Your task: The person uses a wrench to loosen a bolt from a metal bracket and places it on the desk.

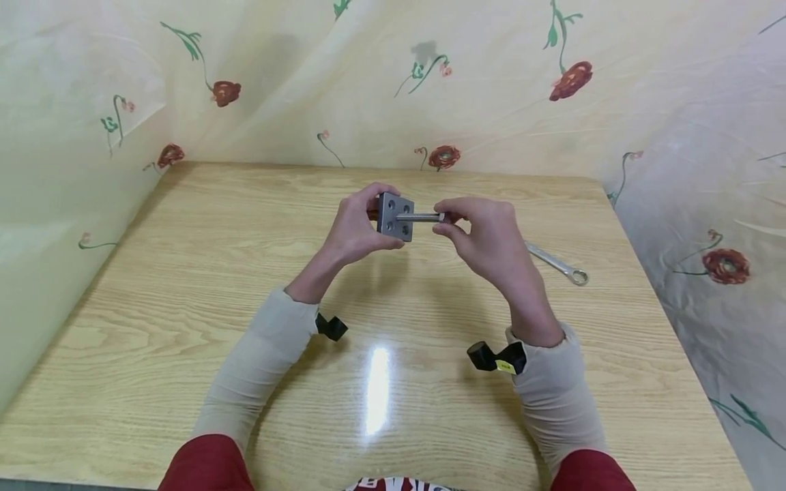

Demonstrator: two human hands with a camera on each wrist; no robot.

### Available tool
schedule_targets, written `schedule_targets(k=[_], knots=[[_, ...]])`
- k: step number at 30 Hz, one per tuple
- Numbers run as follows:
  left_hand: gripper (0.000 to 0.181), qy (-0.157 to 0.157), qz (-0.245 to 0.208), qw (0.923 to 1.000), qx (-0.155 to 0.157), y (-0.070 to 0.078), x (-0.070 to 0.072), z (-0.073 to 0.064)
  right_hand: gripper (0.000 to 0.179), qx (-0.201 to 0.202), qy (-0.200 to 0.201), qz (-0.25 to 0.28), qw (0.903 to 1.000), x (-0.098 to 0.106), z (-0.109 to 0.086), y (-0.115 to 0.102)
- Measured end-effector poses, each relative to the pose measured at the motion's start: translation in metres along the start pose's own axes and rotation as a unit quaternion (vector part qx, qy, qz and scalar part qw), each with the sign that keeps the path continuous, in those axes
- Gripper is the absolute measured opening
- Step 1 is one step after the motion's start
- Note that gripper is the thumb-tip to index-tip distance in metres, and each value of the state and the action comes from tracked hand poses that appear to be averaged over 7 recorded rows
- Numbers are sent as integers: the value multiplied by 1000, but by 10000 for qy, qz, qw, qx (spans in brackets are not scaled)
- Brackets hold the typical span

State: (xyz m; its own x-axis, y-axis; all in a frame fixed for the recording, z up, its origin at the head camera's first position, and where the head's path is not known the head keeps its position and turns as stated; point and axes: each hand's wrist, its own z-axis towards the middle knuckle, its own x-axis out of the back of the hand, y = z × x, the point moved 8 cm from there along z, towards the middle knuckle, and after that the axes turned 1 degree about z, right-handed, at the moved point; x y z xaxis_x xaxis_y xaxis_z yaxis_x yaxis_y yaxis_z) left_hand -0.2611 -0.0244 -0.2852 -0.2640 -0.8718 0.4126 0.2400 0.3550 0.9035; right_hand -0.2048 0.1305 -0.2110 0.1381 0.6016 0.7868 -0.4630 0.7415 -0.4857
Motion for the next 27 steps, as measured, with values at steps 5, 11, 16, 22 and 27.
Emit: schedule_targets(k=[5,11,16,22,27], knots=[[68,68,-93,9999,-44,2,5,0,22,581,526,-84,9969,4,2,-3],[68,186,-197,9995,-136,5,12,3,20,880,1378,110,9865,19,6,3],[69,312,-370,9988,-111,4,22,6,17,593,1918,511,9783,31,9,27],[69,543,-534,9970,161,-13,42,8,18,-121,1904,703,9791,24,15,55],[71,505,-587,9956,530,-34,53,11,18,-413,1630,764,9828,6,23,71]])
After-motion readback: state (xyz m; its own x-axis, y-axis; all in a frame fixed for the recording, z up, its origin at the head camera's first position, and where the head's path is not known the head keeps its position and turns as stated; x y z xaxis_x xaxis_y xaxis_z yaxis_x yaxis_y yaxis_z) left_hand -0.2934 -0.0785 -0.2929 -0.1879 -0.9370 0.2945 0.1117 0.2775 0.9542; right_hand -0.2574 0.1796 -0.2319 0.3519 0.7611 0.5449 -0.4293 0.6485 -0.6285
